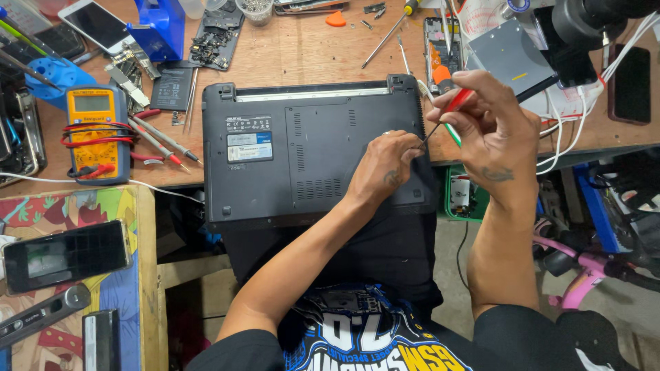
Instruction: The person aligns and snaps the bottom cover onto a laptop, then uses a screwdriver to fasten multiple screws around the perimeter. Finally, the person flips the laptop over and opens the lid to reveal the keyboard and screen.
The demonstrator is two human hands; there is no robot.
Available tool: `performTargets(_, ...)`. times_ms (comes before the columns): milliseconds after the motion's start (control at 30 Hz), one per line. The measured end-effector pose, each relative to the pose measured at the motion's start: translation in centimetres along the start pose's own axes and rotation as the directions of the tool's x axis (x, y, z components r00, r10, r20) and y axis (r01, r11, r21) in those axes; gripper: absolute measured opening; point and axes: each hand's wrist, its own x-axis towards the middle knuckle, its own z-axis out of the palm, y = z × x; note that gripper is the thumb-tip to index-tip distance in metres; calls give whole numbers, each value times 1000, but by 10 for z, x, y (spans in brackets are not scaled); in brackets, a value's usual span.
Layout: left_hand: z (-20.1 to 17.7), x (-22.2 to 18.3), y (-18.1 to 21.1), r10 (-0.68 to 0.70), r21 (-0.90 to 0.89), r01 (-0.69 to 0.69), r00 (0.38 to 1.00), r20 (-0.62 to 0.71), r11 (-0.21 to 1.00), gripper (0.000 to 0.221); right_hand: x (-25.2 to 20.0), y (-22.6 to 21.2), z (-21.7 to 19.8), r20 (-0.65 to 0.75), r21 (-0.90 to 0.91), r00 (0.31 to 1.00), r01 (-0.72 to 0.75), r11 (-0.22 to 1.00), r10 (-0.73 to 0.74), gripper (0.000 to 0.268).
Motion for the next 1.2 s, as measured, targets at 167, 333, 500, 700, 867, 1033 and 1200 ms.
performTargets(167,3,1,-1,-2,5,2,1000,-2,1000,7,-2,3,0,-59,-103,998,29,994,-35,39)
performTargets(333,2,1,-1,-8,32,7,1000,24,999,10,-5,-2,2,-87,-232,996,8,973,-29,40)
performTargets(500,1,0,1,-17,20,16,1000,25,1000,9,-7,-5,3,-99,-294,993,33,955,-65,44)
performTargets(700,1,0,2,-9,18,9,1000,20,1000,9,-8,-8,4,-126,-322,990,22,947,-66,45)
performTargets(867,3,-2,-2,4,21,-4,1000,10,1000,11,-7,-4,9,-148,-204,989,-19,979,-12,46)
performTargets(1033,5,-1,-7,5,39,-5,1000,-5,999,10,-16,23,31,-114,37,981,-156,987,159,19)
performTargets(1200,4,-4,-5,23,-36,-25,997,-77,999,15,-9,55,21,-280,-89,944,-206,974,174,6)
